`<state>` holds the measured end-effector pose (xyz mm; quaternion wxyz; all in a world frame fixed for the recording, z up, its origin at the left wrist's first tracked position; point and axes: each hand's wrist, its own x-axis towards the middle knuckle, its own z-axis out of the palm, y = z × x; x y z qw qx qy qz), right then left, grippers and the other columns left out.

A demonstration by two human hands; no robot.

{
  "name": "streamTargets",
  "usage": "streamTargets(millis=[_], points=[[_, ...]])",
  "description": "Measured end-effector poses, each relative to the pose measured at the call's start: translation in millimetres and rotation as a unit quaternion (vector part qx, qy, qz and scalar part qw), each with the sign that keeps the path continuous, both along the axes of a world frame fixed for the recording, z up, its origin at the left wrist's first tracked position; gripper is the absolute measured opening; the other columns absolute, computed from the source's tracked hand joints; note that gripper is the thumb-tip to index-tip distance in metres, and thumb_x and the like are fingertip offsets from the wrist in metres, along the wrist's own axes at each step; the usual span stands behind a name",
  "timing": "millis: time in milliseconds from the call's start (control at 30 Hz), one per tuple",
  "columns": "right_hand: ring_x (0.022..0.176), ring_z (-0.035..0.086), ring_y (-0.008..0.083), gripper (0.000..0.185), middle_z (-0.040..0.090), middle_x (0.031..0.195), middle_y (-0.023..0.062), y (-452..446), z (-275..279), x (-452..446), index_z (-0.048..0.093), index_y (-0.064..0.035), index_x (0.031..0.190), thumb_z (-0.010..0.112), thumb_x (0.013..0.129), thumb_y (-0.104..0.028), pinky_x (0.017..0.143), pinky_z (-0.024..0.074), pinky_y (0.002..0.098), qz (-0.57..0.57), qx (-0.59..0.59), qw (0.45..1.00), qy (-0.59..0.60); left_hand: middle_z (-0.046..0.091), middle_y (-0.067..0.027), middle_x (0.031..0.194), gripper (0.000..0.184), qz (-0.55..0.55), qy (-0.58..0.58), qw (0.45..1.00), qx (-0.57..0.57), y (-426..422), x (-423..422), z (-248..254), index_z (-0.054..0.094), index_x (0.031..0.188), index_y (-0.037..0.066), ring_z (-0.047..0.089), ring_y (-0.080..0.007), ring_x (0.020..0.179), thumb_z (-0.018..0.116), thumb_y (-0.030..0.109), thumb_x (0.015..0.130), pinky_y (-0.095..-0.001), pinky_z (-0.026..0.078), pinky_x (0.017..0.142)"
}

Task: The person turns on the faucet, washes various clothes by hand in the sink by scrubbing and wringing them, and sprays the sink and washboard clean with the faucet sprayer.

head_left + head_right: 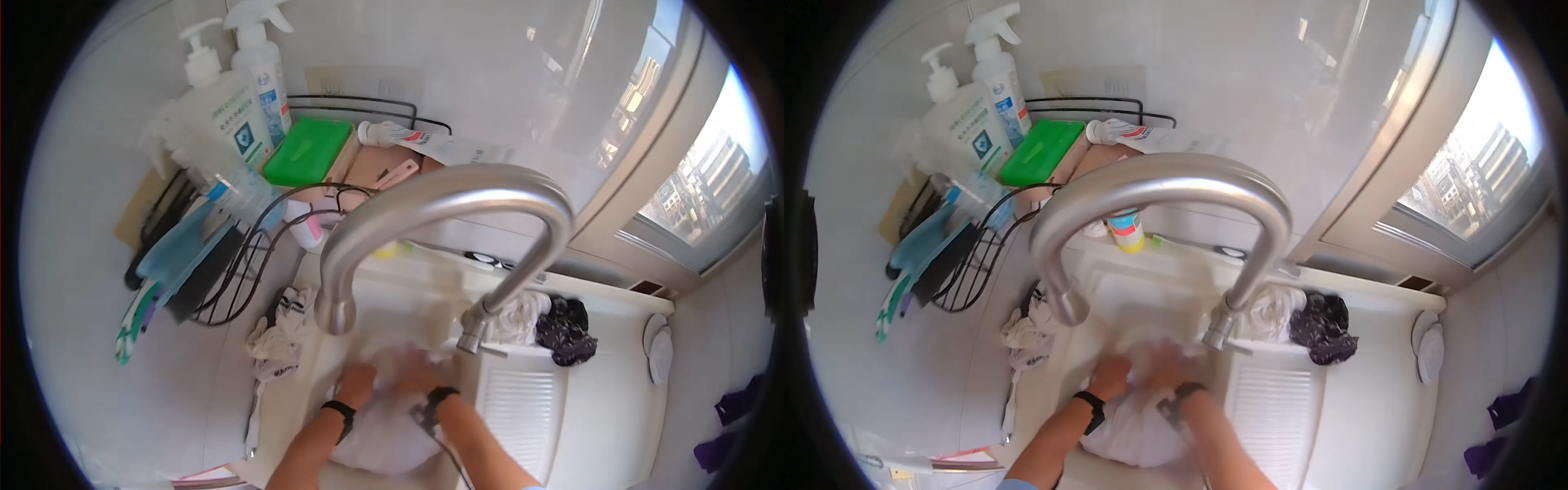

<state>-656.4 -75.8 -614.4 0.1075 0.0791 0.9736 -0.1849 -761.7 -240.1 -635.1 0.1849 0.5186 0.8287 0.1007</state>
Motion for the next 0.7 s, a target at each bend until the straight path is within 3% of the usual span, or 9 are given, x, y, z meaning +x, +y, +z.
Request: streamTargets(millis=[67, 100, 233, 333, 500, 567, 600, 667, 700], points=[[0.122, 0.03, 0.0352, 0.085, 0.037, 0.127, 0.0184, 16, 31, 20, 0.032, -0.0105, 0.13, 0.069, 0.058, -0.04, 0.099, 0.0246, 0.0445, -0.012, -0.098, 0.994, -0.053, 0.054, -0.0188, 0.107, 0.052, 0.022, -0.189, 0.979, -0.073, -29, 12, 69, 0.05, 0.111, 0.002, 0.051, -0.0307, 0.102, 0.065, 0.028, 0.068, -0.0377, 0.039, 0.085], [0.121, 0.031, 0.0349, 0.086, 0.037, 0.127, 0.0192, 21, 38, 26, 0.031, -0.0101, 0.13, 0.069, 0.058, -0.039, 0.1, 0.0252, 0.0429, -0.042, -0.155, 0.984, -0.08, 0.058, -0.0183, 0.099, 0.056, 0.058, -0.246, 0.966, -0.055, -43, 6, 39, 0.052, 0.109, 0.002, 0.056, -0.031, 0.09, 0.07, 0.029, 0.064, -0.0369, 0.044, 0.077], [0.122, 0.029, 0.0354, 0.096, 0.03, 0.132, 0.0209, 6, 82, 61, 0.024, -0.0061, 0.132, 0.074, 0.057, -0.039, 0.101, 0.0251, 0.0396, -0.005, -0.219, 0.974, -0.064, 0.059, -0.016, 0.092, 0.047, 0.099, -0.269, 0.956, 0.066, -38, 20, 163, 0.054, 0.102, -0.001, 0.057, -0.0263, 0.083, 0.071, 0.023, 0.065, -0.033, 0.045, 0.075], [0.121, 0.03, 0.0352, 0.102, 0.03, 0.131, 0.0229, -21, 105, 81, 0.02, -0.0024, 0.132, 0.074, 0.056, -0.044, 0.1, 0.0258, 0.0403, -0.042, -0.26, 0.964, 0.044, 0.058, -0.0095, 0.086, 0.034, 0.067, -0.201, 0.96, 0.184, -21, 42, 255, 0.055, 0.095, -0.002, 0.056, -0.0136, 0.077, 0.07, 0.012, 0.068, -0.0265, 0.045, 0.072], [0.117, 0.035, 0.0361, 0.107, 0.035, 0.124, 0.0241, -59, 82, 49, 0.017, -0.0043, 0.134, 0.075, 0.054, -0.046, 0.099, 0.0279, 0.0415, -0.225, -0.332, 0.886, 0.233, 0.057, -0.0081, 0.089, 0.034, 0.093, -0.39, 0.846, 0.351, -20, 78, 373, 0.054, 0.097, -0.001, 0.055, -0.0145, 0.08, 0.068, 0.006, 0.067, -0.0263, 0.045, 0.073], [0.111, 0.042, 0.0317, 0.083, 0.048, 0.116, 0.0157, -68, 122, 41, 0.033, -0.0005, 0.126, 0.071, 0.065, -0.04, 0.095, 0.0345, 0.0389, -0.206, -0.106, 0.932, 0.278, 0.057, -0.0084, 0.091, 0.035, 0.118, -0.435, 0.799, 0.398, -27, 80, 389, 0.053, 0.098, 0.0, 0.055, -0.0159, 0.082, 0.067, 0.006, 0.067, -0.0269, 0.045, 0.074], [0.109, 0.045, 0.0301, 0.073, 0.049, 0.115, 0.0135, -63, 126, 34, 0.036, -0.0009, 0.124, 0.067, 0.069, -0.038, 0.093, 0.0364, 0.0385, -0.244, -0.295, 0.884, 0.268, 0.057, -0.0084, 0.091, 0.034, 0.131, -0.431, 0.784, 0.426, -35, 77, 391, 0.053, 0.097, 0.0, 0.055, -0.0163, 0.082, 0.067, 0.006, 0.067, -0.0274, 0.045, 0.075], [0.105, 0.049, 0.0269, 0.056, 0.053, 0.111, 0.0092, -58, 127, 28, 0.042, -0.0017, 0.119, 0.06, 0.078, -0.034, 0.09, 0.04, 0.0376, -0.293, -0.63, 0.687, 0.213, 0.057, -0.0085, 0.091, 0.034, 0.171, -0.46, 0.735, 0.467, -53, 73, 388, 0.052, 0.098, 0.0, 0.056, -0.0169, 0.083, 0.066, 0.006, 0.067, -0.028, 0.045, 0.075], [0.104, 0.05, 0.0253, 0.051, 0.054, 0.111, 0.0093, -60, 146, 34, 0.043, -0.0025, 0.119, 0.055, 0.081, -0.033, 0.089, 0.0405, 0.0367, -0.288, -0.689, 0.622, 0.234, 0.057, -0.0085, 0.091, 0.035, 0.195, -0.492, 0.699, 0.481, -64, 71, 380, 0.051, 0.099, 0.0, 0.056, -0.0171, 0.082, 0.065, 0.006, 0.068, -0.0281, 0.045, 0.075]])
